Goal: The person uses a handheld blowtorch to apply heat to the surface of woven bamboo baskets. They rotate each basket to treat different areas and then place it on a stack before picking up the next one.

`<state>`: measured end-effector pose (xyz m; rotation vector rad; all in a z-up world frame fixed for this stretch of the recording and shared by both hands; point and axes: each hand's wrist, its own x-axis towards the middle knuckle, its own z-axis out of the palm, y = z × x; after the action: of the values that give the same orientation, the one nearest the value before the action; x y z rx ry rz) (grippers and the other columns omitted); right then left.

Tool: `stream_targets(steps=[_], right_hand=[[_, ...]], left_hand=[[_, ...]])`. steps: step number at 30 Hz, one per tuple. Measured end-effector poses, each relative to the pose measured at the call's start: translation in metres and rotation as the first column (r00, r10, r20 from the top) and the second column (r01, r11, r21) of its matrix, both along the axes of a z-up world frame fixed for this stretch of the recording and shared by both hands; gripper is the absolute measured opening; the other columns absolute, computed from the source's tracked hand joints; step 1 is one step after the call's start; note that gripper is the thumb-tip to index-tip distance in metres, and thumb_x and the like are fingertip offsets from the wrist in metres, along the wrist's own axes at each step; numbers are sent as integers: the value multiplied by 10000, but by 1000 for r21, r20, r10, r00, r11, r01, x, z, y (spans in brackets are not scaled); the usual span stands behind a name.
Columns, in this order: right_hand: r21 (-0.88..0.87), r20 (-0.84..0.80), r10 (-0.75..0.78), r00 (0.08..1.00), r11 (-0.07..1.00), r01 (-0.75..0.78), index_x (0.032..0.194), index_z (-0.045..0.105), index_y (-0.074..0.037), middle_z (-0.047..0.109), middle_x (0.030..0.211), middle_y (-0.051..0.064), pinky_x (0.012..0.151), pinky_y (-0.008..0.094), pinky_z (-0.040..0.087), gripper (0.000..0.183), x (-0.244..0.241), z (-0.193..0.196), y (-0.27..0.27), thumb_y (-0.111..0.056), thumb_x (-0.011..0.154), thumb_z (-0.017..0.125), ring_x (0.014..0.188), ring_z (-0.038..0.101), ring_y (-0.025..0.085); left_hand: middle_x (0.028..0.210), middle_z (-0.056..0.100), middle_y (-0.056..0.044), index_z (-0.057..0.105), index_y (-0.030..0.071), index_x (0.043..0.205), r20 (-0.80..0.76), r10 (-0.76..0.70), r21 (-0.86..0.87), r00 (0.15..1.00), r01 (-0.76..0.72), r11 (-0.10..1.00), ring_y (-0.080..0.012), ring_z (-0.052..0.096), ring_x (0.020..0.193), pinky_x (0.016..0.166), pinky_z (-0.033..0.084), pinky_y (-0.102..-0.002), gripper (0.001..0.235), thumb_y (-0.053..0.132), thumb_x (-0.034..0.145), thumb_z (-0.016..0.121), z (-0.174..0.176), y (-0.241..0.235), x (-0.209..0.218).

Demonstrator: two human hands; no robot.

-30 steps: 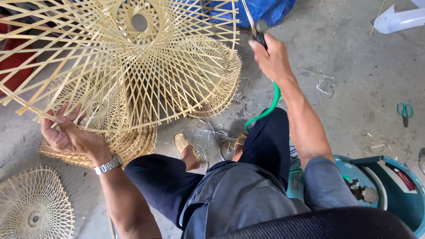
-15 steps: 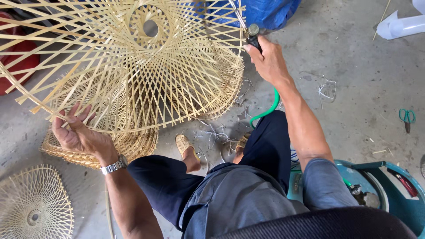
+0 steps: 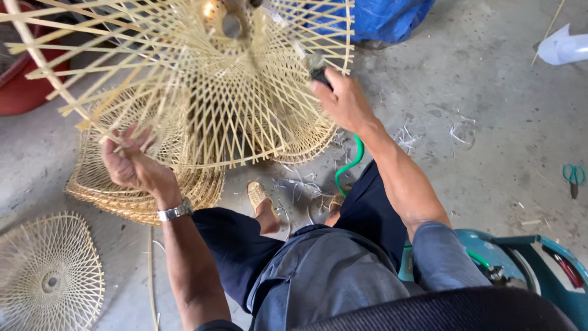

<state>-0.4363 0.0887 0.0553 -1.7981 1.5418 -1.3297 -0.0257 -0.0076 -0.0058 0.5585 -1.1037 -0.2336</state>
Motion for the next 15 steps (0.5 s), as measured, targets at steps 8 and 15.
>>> stream_targets(steps=[8,15], right_hand=[[-100,-95,-43,995,994,34,955,603,13,560,656,142,557,400,441,270,20,17,-2,-242,1031,652,562,509,224],[-265,-194,-31,981,964,-22,997,588,23,598,746,185,604,425,467,266,16,17,9,-229,1040,659,644,555,339]], left_hand=[[1219,698,-215,647,-19,1229,-38,-25,20,999,26,999,-326,793,1016,760,688,-388,163,61,1096,598,-6,2,-17],[1242,676,-178,615,27,1291,-13,-48,21,999,48,999,-305,783,1016,734,728,-376,201,85,1100,586,-6,10,-24]])
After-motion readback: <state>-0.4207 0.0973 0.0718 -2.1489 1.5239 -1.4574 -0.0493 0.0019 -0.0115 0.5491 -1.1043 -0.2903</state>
